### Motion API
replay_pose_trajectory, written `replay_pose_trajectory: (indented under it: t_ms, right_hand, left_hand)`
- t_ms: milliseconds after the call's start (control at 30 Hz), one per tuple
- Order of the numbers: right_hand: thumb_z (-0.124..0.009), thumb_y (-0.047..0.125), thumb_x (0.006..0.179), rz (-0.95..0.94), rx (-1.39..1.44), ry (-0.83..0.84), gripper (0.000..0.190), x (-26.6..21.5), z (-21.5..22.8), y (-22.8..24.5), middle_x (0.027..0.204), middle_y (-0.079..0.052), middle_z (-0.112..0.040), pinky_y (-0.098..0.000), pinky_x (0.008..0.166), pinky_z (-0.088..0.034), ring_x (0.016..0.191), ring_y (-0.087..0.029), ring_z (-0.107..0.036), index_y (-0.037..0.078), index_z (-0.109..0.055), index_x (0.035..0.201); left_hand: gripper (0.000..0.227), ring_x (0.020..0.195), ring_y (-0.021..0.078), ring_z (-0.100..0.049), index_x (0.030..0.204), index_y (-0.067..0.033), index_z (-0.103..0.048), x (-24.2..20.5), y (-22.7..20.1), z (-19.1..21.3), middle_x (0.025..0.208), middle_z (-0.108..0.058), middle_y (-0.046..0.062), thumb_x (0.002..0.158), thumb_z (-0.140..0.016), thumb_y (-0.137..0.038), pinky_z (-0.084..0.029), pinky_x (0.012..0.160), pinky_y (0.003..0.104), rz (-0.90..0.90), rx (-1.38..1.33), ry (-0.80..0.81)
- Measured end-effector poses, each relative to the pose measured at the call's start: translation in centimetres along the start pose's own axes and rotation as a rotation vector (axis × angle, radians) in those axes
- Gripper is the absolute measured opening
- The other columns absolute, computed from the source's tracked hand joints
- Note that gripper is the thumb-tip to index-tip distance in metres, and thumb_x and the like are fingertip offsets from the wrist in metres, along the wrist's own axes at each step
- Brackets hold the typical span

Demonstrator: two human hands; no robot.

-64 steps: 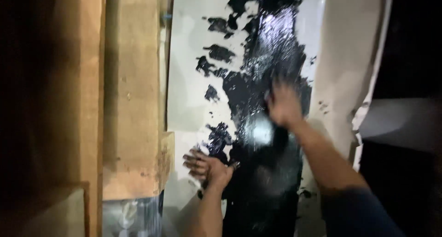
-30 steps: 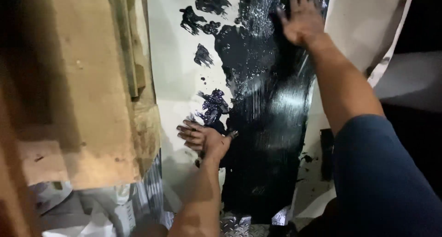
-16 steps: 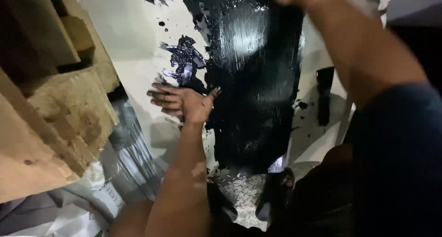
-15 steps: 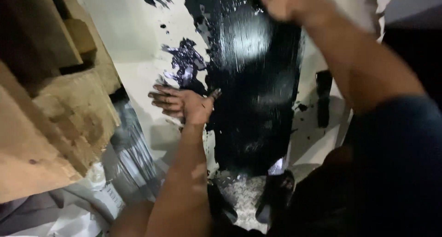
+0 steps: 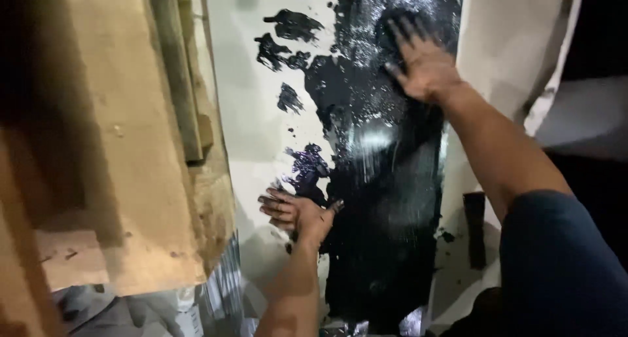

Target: The person spreads a thick black substance onto a white surface using their hands. They use both hands to rub and smooth the material across the surface, working from the center outwards.

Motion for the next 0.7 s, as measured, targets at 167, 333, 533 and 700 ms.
replay_pose_trajectory:
  t_ms: [167,333,533,700]
  right_hand:
    - [-0.017,0.055,0.112,-0.306,0.069,-0.052,0.073,6.9,4.3,-2.7,0.176,-0.001,0.013,-0.0472,0.134,-0.002,0.166,-0.027,0.001,0.019,0.004,0.172]
    - [-0.017,0.064,0.105,-0.137,0.113,-0.113,0.085,6.3,3.4,0.3,0.176,-0.013,0.006,-0.0492,0.13,0.005,0.163,-0.033,0.004,0.012,0.001,0.169]
    - [-0.017,0.06,0.106,-0.233,0.144,-0.147,0.08,12.1,6.3,-3.5,0.177,-0.013,0.001,-0.0542,0.13,-0.001,0.162,-0.039,0.0,0.014,-0.005,0.171]
    - [-0.022,0.064,0.105,-0.243,0.201,-0.154,0.086,10.3,7.9,2.1,0.175,-0.011,0.004,-0.0548,0.13,-0.009,0.161,-0.039,0.0,0.01,-0.005,0.17]
  left_hand:
    - [0.176,0.15,0.0696,0.013,0.153,0.0179,0.03,0.4,0.3,-0.3,0.156,0.027,0.055,0.072,-0.094,-0.078,-0.007,0.12,0.075,0.022,0.092,-0.013]
    - [0.167,0.145,0.0757,0.016,0.148,0.0264,0.029,-0.6,0.0,1.1,0.153,0.028,0.059,0.084,-0.086,-0.076,-0.003,0.116,0.079,-0.031,0.139,0.076]
    - [0.177,0.15,0.07,0.011,0.152,0.0235,0.026,-0.5,-0.4,0.8,0.157,0.025,0.056,0.074,-0.089,-0.087,-0.009,0.12,0.072,0.019,0.19,-0.005]
    - [0.161,0.147,0.0738,0.021,0.148,0.0264,0.031,-2.2,-1.7,4.7,0.154,0.032,0.058,0.092,-0.076,-0.079,-0.002,0.121,0.074,0.016,0.175,0.248]
Point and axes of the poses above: each hand's wrist, its own x-axis towards the middle knuckle, its own z-axis out of the back of the hand, y = z × x, the point moved 3 cm from there along x, towards the middle knuckle
